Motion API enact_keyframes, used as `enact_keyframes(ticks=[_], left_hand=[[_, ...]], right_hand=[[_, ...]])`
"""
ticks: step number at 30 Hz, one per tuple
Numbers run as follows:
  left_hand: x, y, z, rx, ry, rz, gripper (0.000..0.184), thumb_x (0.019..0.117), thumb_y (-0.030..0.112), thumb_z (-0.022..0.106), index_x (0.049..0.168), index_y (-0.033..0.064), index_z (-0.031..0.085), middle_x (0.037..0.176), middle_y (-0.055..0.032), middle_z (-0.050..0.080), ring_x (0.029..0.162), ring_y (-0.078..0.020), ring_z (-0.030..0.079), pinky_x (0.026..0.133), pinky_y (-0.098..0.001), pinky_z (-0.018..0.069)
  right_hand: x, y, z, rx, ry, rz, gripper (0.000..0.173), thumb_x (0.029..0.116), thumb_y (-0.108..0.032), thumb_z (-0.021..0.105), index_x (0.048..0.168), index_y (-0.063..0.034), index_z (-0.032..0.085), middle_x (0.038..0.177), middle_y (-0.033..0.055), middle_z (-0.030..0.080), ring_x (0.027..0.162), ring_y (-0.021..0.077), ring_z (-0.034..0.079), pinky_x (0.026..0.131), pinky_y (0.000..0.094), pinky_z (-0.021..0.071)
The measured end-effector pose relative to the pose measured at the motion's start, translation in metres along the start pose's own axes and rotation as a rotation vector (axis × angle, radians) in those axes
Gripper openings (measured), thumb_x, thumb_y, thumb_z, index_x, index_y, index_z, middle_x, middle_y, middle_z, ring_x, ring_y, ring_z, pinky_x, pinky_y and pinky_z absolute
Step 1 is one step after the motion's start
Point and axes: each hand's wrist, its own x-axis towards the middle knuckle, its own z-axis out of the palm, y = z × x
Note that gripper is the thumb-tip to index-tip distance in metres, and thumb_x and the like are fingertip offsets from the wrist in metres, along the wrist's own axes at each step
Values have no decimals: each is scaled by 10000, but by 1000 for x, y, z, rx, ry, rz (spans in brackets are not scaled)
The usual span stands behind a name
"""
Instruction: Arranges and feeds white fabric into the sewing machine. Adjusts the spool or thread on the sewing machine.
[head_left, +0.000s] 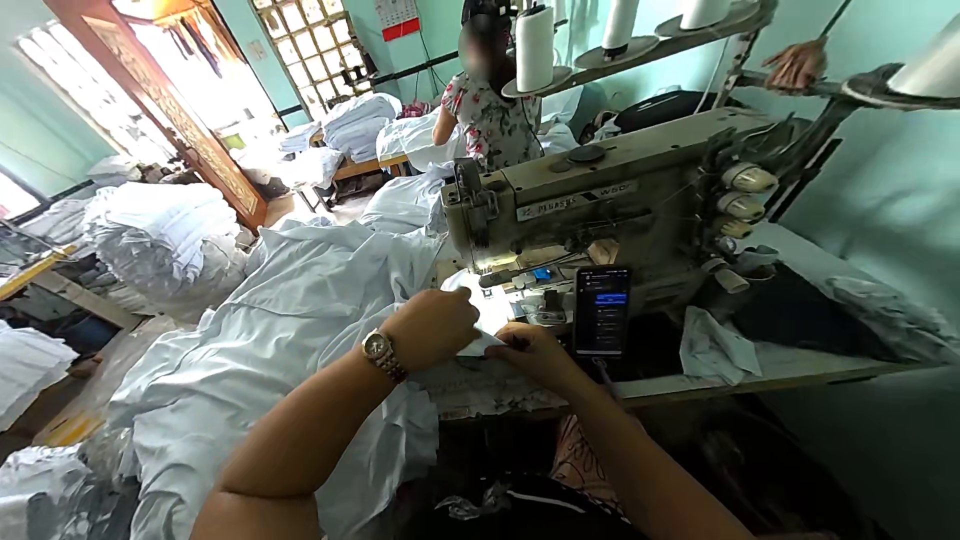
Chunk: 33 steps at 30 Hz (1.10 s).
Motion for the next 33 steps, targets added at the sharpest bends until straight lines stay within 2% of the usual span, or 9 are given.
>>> enact_keyframes(ticks=[4, 8, 13, 17, 22, 25, 28, 31, 33], left_hand=[[1, -1, 3, -66, -36, 0, 234, 1041, 231, 573, 1140, 47, 678, 1036, -160, 675, 935, -346, 692, 782, -544, 560], [-1, 5, 0, -188, -56, 79, 203, 1016, 227, 600, 1067, 40, 663, 894, -152, 681, 875, -344, 678, 761, -564, 530], [1, 3, 7, -90, 23, 58, 238, 1002, 246, 609, 1011, 34, 716, 1063, -170, 645, 917, -338, 671, 750, -536, 549], [1, 1, 18, -120, 141, 58, 267, 986, 291, 637, 925, 48, 731, 1124, -128, 661, 1083, -312, 624, 914, -499, 522], [0, -1, 44, -188, 290, 96, 363, 944, 453, 675, 839, 110, 727, 1190, -33, 693, 1257, -254, 559, 1079, -522, 395], [6, -12, 69, -257, 345, 47, 399, 832, 516, 781, 947, 138, 729, 1233, -16, 692, 1349, -278, 506, 1154, -571, 318], [12, -18, 84, -287, 303, 32, 408, 828, 404, 813, 1140, 170, 695, 1346, -7, 654, 1486, -329, 357, 1209, -653, 189], [20, -26, 94, -283, 334, 71, 197, 900, 215, 695, 1086, 151, 706, 1262, 10, 698, 1458, -276, 417, 1222, -630, 190], [26, -29, 97, -244, 341, 56, 280, 911, 128, 647, 1183, 168, 703, 1215, 1, 717, 1436, -267, 454, 1231, -635, 174]], right_hand=[[-1, 2, 2, -2, -3, -1, 237, 906, -301, 773, 888, -65, 755, 875, -11, 692, 720, -15, 581, 668, 167, 493], [-1, 5, 0, 27, 0, -37, 179, 905, -246, 762, 917, -68, 777, 916, -6, 712, 784, -12, 615, 722, 165, 516], [-1, 1, -1, 13, 11, -35, 193, 905, -251, 768, 913, -58, 765, 906, -5, 707, 753, -28, 597, 694, 148, 502], [-3, 1, 0, 21, 21, -14, 195, 902, -265, 772, 914, -70, 765, 877, -22, 695, 718, -30, 581, 664, 147, 489], [-12, 0, -1, -10, 45, -64, 188, 915, -257, 769, 957, -75, 769, 896, -3, 690, 748, -6, 598, 678, 149, 501], [-21, 5, 3, -60, 107, -141, 202, 936, -269, 744, 983, -73, 760, 929, 19, 698, 789, 22, 601, 712, 177, 501], [-27, 9, 7, -77, 179, -226, 151, 954, -191, 719, 1027, -67, 766, 1021, 39, 723, 936, 56, 675, 848, 218, 574], [-27, 11, 9, -183, 216, -260, 171, 991, -156, 657, 1097, -73, 762, 1101, 54, 733, 1031, 84, 694, 931, 255, 580], [-21, 9, 7, -286, 224, -248, 201, 1008, -150, 610, 1123, -84, 761, 1116, 61, 738, 1041, 111, 702, 943, 293, 577]])
